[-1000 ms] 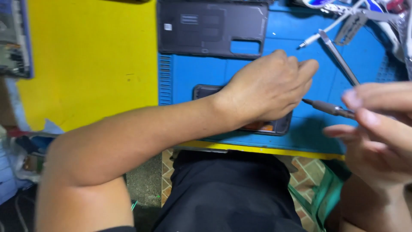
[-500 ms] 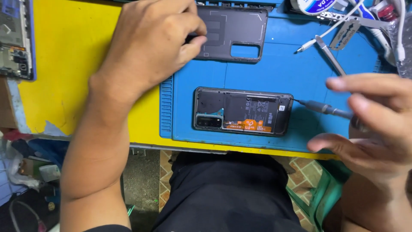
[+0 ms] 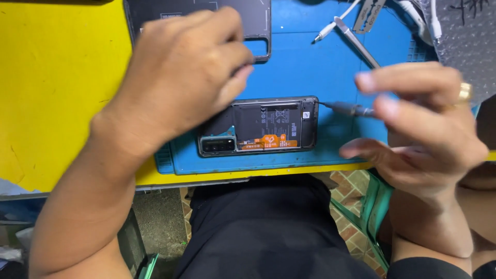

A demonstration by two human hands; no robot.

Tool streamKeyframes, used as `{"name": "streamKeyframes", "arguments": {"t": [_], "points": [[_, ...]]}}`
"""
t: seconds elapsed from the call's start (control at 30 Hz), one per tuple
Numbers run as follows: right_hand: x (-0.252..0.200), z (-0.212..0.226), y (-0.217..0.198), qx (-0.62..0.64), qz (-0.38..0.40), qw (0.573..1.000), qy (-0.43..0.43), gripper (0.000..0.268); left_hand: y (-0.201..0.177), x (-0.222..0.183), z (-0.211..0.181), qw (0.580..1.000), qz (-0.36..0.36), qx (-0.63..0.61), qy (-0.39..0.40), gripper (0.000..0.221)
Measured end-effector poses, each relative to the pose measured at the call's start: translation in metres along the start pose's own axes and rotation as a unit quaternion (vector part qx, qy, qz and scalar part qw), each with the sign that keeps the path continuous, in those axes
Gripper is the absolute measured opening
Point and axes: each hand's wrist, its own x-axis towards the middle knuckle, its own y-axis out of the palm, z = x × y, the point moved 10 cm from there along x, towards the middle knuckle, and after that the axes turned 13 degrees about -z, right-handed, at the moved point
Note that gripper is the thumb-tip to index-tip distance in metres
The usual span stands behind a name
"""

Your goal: The person uses a screwdriver and tweezers to remove screws and small components from the back of a smartphone placed on a blue mat. The person repeatedly switches between tools to access different areas of the device's rear panel.

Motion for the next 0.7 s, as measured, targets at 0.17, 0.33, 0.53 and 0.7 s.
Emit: {"name": "streamKeyframes", "arguments": {"t": [0.17,0.33,0.53,0.7], "points": [[0.0,0.001,-0.001,0.026,-0.041,0.997,0.066,0.039,0.03,0.021,-0.044,0.998,0.024,-0.04,0.044,0.02],[-0.005,0.004,-0.009,0.0,-0.071,0.996,0.054,0.014,0.047,0.034,-0.072,0.995,0.017,-0.07,0.074,0.017],[-0.009,0.001,-0.008,0.014,-0.094,0.994,0.06,0.028,0.058,0.034,-0.072,0.992,0.036,-0.094,0.074,0.014],[-0.017,0.002,-0.007,0.011,-0.086,0.99,0.108,0.056,0.058,0.029,-0.068,0.99,0.037,-0.119,0.064,0.013]]}}
